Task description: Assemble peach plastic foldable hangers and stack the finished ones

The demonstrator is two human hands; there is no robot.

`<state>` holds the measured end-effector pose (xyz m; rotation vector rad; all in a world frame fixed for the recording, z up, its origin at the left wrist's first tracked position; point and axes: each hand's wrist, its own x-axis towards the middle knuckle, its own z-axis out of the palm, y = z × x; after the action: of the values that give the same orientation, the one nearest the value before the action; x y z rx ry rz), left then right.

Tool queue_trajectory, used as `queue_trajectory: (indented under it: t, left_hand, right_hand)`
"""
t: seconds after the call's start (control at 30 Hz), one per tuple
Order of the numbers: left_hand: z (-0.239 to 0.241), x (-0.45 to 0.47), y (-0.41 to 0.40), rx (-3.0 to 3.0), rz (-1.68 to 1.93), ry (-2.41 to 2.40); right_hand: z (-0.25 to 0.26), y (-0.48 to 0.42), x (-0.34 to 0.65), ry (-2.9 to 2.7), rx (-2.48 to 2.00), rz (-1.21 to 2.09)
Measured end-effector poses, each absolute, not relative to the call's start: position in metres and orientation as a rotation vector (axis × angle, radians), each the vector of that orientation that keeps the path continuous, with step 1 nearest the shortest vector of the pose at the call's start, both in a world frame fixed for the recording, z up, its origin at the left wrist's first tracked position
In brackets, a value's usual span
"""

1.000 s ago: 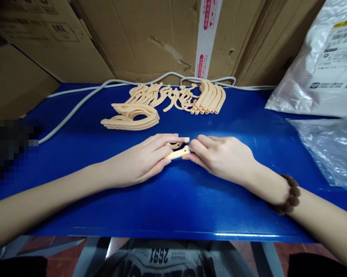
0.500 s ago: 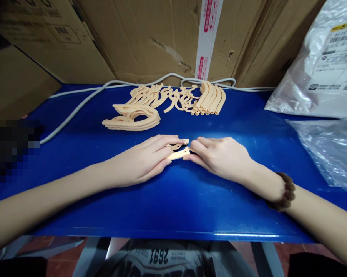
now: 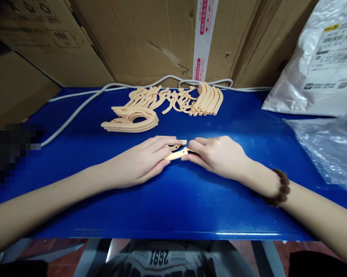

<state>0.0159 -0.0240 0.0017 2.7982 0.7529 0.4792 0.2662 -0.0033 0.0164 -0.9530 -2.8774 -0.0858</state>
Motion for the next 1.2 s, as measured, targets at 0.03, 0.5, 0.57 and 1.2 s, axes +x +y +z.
queue_trajectory:
  t: [0.03, 0.5, 0.57, 1.2]
  left_hand:
    - [0.002, 0.016, -0.024, 2.795, 0.479, 0.753]
    - [0.001, 0.012, -0.021, 2.799, 0.460, 0.801]
    - [0.000, 0.012, -0.021, 2.789, 0.463, 0.795]
    - [-0.003, 0.014, -0.025, 2.809, 0.506, 0.793]
  right_hand:
    - [0.016, -0.003, 0.266, -2.876, -0.954, -0.085]
    - [0.014, -0.002, 0.269, -2.879, -0.962, -0.100]
    - [0.015, -0.003, 0.269, -2.864, -0.983, -0.023]
    - [0.024, -0.008, 0.262, -2.738, -1.154, 0.430]
